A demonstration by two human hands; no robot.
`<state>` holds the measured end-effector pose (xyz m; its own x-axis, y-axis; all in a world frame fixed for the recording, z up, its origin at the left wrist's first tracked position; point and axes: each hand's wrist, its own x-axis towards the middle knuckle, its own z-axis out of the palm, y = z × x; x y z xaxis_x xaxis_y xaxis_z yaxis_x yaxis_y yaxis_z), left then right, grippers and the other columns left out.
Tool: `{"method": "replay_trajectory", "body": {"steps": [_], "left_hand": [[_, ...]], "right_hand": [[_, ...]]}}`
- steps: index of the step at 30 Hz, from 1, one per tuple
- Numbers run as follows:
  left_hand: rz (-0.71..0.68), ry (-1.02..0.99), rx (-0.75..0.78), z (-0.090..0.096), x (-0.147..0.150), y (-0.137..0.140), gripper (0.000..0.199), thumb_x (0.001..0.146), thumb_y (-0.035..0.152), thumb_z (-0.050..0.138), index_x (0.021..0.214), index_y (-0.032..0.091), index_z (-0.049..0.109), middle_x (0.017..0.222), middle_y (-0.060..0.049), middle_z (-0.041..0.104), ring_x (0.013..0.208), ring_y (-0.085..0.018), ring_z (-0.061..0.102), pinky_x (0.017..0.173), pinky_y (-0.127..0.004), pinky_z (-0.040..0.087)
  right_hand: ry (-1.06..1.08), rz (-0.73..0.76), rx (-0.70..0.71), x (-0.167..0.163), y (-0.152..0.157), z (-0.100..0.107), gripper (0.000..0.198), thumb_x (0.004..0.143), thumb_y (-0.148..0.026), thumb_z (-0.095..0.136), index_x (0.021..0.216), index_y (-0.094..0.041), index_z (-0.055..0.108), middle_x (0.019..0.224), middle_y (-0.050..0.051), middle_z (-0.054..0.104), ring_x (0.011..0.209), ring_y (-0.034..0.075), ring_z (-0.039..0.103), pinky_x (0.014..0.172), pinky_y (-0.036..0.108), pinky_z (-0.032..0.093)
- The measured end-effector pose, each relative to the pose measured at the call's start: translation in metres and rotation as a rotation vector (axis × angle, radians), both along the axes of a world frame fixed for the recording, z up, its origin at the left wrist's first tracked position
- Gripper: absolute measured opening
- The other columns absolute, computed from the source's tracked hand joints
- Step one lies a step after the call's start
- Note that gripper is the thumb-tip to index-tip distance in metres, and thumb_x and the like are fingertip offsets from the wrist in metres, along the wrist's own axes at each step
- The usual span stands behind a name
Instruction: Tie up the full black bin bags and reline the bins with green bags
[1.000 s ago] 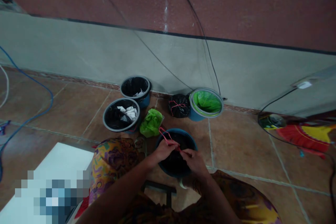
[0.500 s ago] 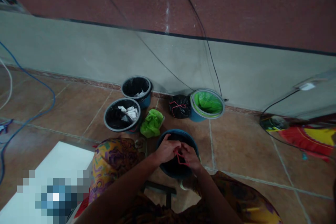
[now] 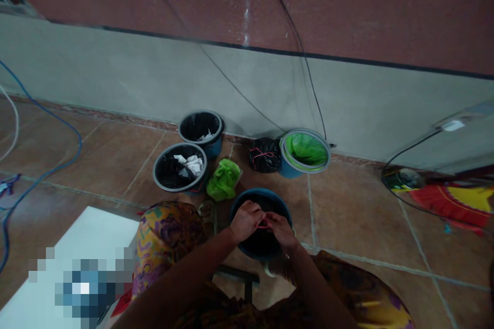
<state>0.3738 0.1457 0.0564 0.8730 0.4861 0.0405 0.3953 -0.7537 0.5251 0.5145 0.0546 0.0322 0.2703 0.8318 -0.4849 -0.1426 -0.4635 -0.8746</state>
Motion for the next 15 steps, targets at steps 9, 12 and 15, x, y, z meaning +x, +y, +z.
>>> {"method": "replay_trajectory", "body": {"steps": [9, 12, 15], "left_hand": [[0.314, 0.285, -0.227, -0.004, -0.014, 0.004, 0.034, 0.102, 0.031, 0.031, 0.101, 0.018, 0.062, 0.086, -0.009, 0.069, 0.084, -0.021, 0.066, 0.077, -0.03, 0.044], [0.375, 0.362, -0.273, -0.002, -0.022, 0.005, 0.033, 0.102, 0.029, 0.029, 0.101, 0.018, 0.06, 0.089, -0.01, 0.071, 0.088, -0.022, 0.068, 0.077, -0.03, 0.044], [0.418, 0.407, -0.301, -0.001, -0.031, 0.005, 0.031, 0.101, 0.028, 0.031, 0.098, 0.019, 0.061, 0.093, -0.009, 0.071, 0.092, -0.021, 0.068, 0.079, -0.029, 0.044]], "right_hand": [[-0.638, -0.011, 0.028, 0.018, -0.008, -0.002, 0.034, 0.082, -0.041, 0.046, 0.088, -0.019, 0.072, 0.095, 0.01, 0.072, 0.089, 0.023, 0.066, 0.086, 0.037, 0.049], [-0.709, 0.013, -0.027, 0.023, -0.015, -0.003, 0.036, 0.087, -0.038, 0.041, 0.097, -0.019, 0.07, 0.086, 0.009, 0.072, 0.079, 0.022, 0.067, 0.078, 0.035, 0.049], [-0.785, 0.031, -0.066, 0.026, -0.021, -0.005, 0.037, 0.089, -0.035, 0.039, 0.101, -0.019, 0.07, 0.083, 0.009, 0.073, 0.074, 0.021, 0.067, 0.078, 0.033, 0.049]]}}
